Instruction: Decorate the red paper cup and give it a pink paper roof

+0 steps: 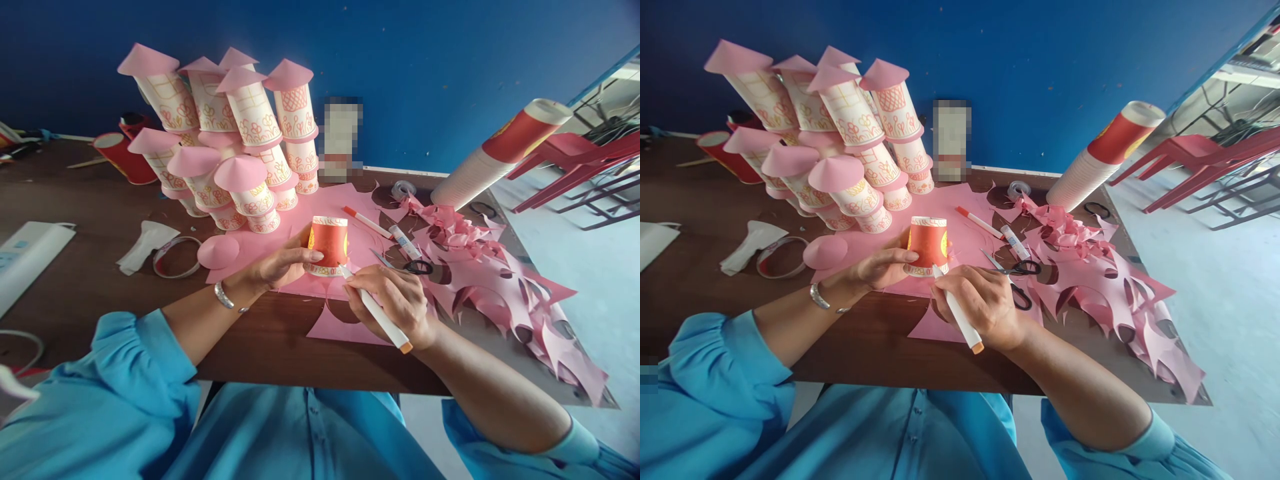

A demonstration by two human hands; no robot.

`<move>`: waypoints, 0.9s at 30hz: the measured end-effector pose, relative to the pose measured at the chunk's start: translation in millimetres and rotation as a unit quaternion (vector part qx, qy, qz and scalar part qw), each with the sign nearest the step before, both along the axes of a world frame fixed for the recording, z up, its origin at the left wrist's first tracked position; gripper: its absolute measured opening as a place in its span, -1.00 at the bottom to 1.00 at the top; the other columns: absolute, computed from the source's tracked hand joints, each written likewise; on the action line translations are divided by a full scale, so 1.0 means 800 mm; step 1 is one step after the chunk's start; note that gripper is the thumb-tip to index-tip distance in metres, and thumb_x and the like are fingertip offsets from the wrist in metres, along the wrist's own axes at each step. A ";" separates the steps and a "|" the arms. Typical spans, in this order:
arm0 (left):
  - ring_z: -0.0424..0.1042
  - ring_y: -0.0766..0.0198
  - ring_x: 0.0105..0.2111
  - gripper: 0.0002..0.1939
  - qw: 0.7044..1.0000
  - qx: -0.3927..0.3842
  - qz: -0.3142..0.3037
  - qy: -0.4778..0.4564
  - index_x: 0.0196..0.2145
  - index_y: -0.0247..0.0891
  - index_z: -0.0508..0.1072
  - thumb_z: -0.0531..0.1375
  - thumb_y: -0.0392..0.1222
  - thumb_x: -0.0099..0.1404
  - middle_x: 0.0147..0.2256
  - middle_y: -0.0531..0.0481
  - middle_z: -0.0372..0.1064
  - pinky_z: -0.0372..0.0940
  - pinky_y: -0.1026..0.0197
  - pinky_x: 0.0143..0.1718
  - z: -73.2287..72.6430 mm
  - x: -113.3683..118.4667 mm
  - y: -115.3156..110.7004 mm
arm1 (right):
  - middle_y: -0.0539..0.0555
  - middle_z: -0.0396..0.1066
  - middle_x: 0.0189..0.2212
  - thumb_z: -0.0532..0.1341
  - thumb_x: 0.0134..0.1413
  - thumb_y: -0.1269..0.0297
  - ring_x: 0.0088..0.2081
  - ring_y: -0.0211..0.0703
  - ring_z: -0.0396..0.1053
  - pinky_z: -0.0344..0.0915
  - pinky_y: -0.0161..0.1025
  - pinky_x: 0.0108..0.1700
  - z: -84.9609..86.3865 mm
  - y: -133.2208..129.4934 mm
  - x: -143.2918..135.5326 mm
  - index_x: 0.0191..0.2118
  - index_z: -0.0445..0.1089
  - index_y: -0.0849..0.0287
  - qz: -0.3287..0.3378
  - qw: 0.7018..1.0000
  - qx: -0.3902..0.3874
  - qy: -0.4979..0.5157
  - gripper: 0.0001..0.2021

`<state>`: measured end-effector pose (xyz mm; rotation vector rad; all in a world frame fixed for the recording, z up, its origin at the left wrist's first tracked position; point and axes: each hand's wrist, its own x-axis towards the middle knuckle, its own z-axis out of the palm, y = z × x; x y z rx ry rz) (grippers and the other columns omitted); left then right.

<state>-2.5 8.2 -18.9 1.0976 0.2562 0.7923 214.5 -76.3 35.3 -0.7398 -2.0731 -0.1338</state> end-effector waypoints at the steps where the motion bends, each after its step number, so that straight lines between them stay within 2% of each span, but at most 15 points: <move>1: 0.54 0.09 -0.06 -0.89 1.000 0.004 0.003 0.000 -0.17 -0.16 0.53 0.31 -0.24 0.33 -0.12 -0.06 0.53 0.45 0.07 -0.02 0.000 0.000 0.000 | -0.03 0.54 -0.45 0.28 0.29 0.53 -0.48 -0.24 0.53 0.46 -0.31 -0.42 0.000 0.000 0.000 -0.15 0.34 0.11 -0.001 1.000 0.000 0.000 -0.83; 7: 0.54 0.03 -0.01 -0.68 0.999 -0.026 -0.004 0.027 0.05 -0.13 0.50 0.28 -0.22 0.34 -0.11 -0.08 0.56 0.41 0.02 0.02 0.002 0.001 0.000 | -0.02 0.54 -0.46 0.29 0.26 0.54 -0.49 -0.21 0.53 0.45 -0.30 -0.43 -0.001 0.001 -0.001 -0.16 0.34 0.13 0.000 1.000 0.002 0.003 -0.82; 17: 0.55 0.02 0.00 -0.61 0.999 -0.028 -0.017 0.024 0.12 -0.14 0.46 0.27 -0.21 0.34 -0.07 -0.10 0.57 0.40 0.02 0.01 0.002 0.001 0.000 | -0.02 0.54 -0.46 0.29 0.25 0.54 -0.49 -0.21 0.53 0.44 -0.30 -0.45 -0.002 0.001 0.000 -0.15 0.37 0.12 -0.002 1.000 -0.001 -0.002 -0.82; 27: 0.55 0.04 -0.03 -0.59 0.999 -0.039 -0.008 0.030 0.12 -0.12 0.46 0.29 -0.22 0.31 -0.11 -0.07 0.56 0.42 0.01 0.02 0.004 0.001 -0.002 | -0.01 0.55 -0.46 0.29 0.24 0.55 -0.48 -0.19 0.54 0.46 -0.30 -0.42 0.000 -0.001 0.001 -0.16 0.39 0.12 -0.012 1.000 -0.008 -0.013 -0.82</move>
